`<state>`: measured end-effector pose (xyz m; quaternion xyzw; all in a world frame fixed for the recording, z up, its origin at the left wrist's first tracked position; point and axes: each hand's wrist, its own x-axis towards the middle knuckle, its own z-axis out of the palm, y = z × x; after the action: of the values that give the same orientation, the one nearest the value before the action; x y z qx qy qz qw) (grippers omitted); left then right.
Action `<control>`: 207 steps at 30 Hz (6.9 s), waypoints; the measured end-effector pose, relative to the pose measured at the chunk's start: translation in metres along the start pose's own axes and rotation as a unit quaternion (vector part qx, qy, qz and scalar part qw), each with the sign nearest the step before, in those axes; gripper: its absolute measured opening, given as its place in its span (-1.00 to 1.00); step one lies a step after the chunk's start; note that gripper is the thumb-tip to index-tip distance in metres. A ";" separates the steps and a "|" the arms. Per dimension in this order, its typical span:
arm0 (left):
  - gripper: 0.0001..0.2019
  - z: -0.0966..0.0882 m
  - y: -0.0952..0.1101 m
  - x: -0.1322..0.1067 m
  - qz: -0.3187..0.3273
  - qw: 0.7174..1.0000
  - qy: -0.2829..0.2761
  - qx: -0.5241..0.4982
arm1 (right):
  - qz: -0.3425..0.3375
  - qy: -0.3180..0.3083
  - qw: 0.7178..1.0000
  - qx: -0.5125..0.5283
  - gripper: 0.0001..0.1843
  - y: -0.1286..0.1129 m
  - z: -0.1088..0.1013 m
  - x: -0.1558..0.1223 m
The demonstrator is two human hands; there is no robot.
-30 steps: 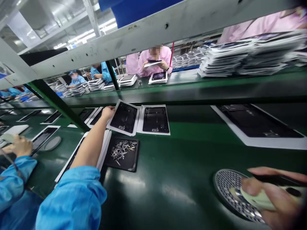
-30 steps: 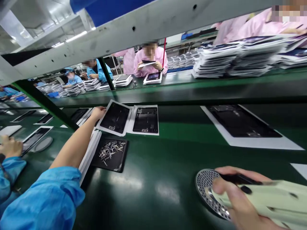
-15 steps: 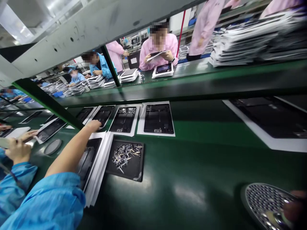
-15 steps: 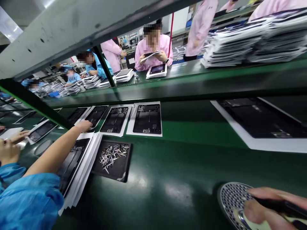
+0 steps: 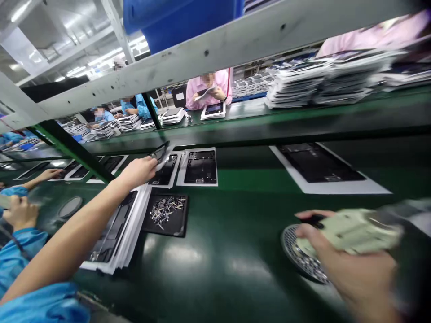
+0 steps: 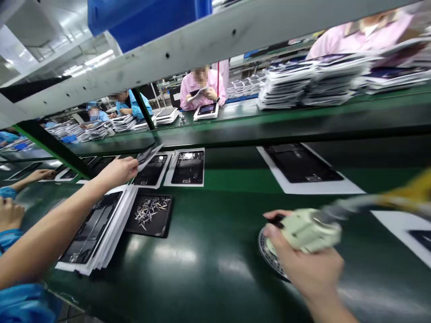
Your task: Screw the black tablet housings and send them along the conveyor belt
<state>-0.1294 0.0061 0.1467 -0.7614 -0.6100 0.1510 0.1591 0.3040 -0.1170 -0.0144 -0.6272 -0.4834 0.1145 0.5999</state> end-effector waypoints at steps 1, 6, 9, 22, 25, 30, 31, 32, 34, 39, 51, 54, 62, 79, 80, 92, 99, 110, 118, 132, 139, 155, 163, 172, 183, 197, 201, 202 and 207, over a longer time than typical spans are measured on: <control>-0.84 -0.016 0.026 -0.016 0.023 1.000 0.003 0.001 | 0.006 -0.034 0.999 0.016 -0.76 -0.006 0.002 0.001; -0.80 -0.052 0.161 -0.110 0.192 0.981 0.013 -0.010 | 0.051 -0.051 0.988 0.134 -0.69 -0.016 0.007 0.003; -0.86 -0.043 0.227 -0.158 0.284 0.957 0.034 -0.034 | 0.051 -0.051 0.985 0.156 -0.63 -0.013 0.007 0.005; -0.69 0.034 0.340 -0.233 0.426 0.888 0.088 -0.151 | 0.060 -0.064 0.987 0.135 -0.68 -0.006 0.008 0.004; -0.80 0.047 0.295 -0.206 0.397 0.881 0.019 -0.258 | 0.062 -0.055 0.988 0.132 -0.68 -0.001 0.008 0.004; -0.71 0.069 0.171 -0.117 0.105 0.964 -0.007 -0.243 | 0.045 -0.064 0.990 0.120 -0.69 0.002 0.009 0.002; -0.72 0.073 0.153 -0.101 0.043 0.972 -0.018 -0.231 | 0.041 -0.065 0.990 0.118 -0.70 0.002 0.009 0.002; -0.73 0.077 0.140 -0.088 0.009 0.975 -0.024 -0.222 | 0.038 -0.065 0.990 0.116 -0.72 0.002 0.009 0.002; -0.75 0.084 0.126 -0.069 -0.028 0.976 -0.039 -0.212 | 0.036 -0.064 0.991 0.110 -0.76 0.002 0.009 0.002; -0.73 0.087 0.130 -0.050 -0.034 0.974 -0.064 -0.213 | 0.055 -0.066 0.992 0.096 -0.76 0.002 0.008 0.003; -0.85 0.059 0.127 -0.025 -0.088 0.964 -0.126 -0.216 | 0.037 -0.066 0.992 0.098 -0.76 0.004 0.008 0.005; -0.77 0.043 0.114 -0.051 -0.057 0.953 -0.083 -0.286 | 0.043 -0.057 0.991 0.111 -0.79 0.000 0.007 0.005; -0.65 0.067 0.167 -0.103 0.001 0.743 -0.054 -0.667 | 0.027 -0.064 0.991 0.116 -0.79 -0.007 0.005 0.005; -0.77 0.102 0.219 -0.087 0.051 0.820 0.087 -0.564 | 0.025 -0.078 0.987 0.136 -0.76 -0.001 0.006 0.005; -0.77 0.104 0.219 -0.087 0.071 0.828 0.115 -0.544 | 0.025 -0.079 0.988 0.134 -0.76 -0.001 0.006 0.005; -0.69 0.116 0.229 -0.091 0.182 0.912 0.201 -0.307 | 0.035 -0.080 0.988 0.129 -0.77 -0.002 0.004 0.002; -0.67 0.101 0.244 -0.115 0.159 0.951 0.141 -0.226 | 0.010 -0.050 0.987 0.151 -0.80 -0.008 0.001 0.000; -0.70 0.114 0.230 -0.089 0.176 0.909 0.159 -0.343 | -0.034 -0.012 0.987 0.155 -0.85 0.002 0.002 -0.005; -0.70 0.128 0.226 -0.071 0.173 0.862 0.155 -0.450 | -0.046 -0.018 0.991 0.125 -0.87 0.004 -0.001 -0.010; -0.73 0.130 0.225 -0.072 0.177 0.851 0.163 -0.466 | -0.029 -0.006 0.990 0.134 -0.85 0.005 0.004 -0.010; -0.74 0.131 0.229 -0.072 0.167 0.846 0.139 -0.487 | -0.048 0.001 0.984 0.173 -0.84 -0.016 0.008 -0.011; -0.80 0.128 0.236 -0.073 0.157 0.859 0.114 -0.474 | -0.055 -0.209 0.944 0.249 -0.82 -0.055 0.117 -0.064; -0.82 0.131 0.236 -0.071 0.154 0.858 0.111 -0.477 | -0.028 -0.214 0.944 0.252 -0.83 -0.046 0.125 -0.073; -0.77 0.121 0.231 -0.061 0.149 0.853 0.155 -0.475 | -0.044 -0.198 0.938 0.280 -0.79 -0.057 0.112 -0.056; -0.78 0.083 0.253 -0.004 0.245 0.873 -0.023 -0.422 | -0.042 -0.044 0.973 0.224 -0.80 -0.007 0.012 -0.005; -0.73 0.102 0.248 0.031 0.160 0.878 0.106 -0.439 | -0.021 -0.071 0.977 0.199 -0.82 0.006 0.019 -0.008; -0.74 0.101 0.248 0.031 0.154 0.879 0.100 -0.441 | -0.019 -0.070 0.977 0.202 -0.82 0.003 0.019 -0.008; -0.74 0.100 0.248 0.031 0.152 0.879 0.097 -0.441 | -0.017 -0.070 0.977 0.202 -0.82 0.002 0.019 -0.008; -0.74 0.099 0.248 0.030 0.153 0.879 0.090 -0.442 | -0.006 -0.068 0.978 0.197 -0.82 0.005 0.020 -0.011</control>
<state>0.0531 -0.0102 -0.0498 -0.8468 -0.4723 -0.1810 -0.1649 0.2866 -0.1110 -0.0287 -0.4849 -0.4948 0.2463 0.6778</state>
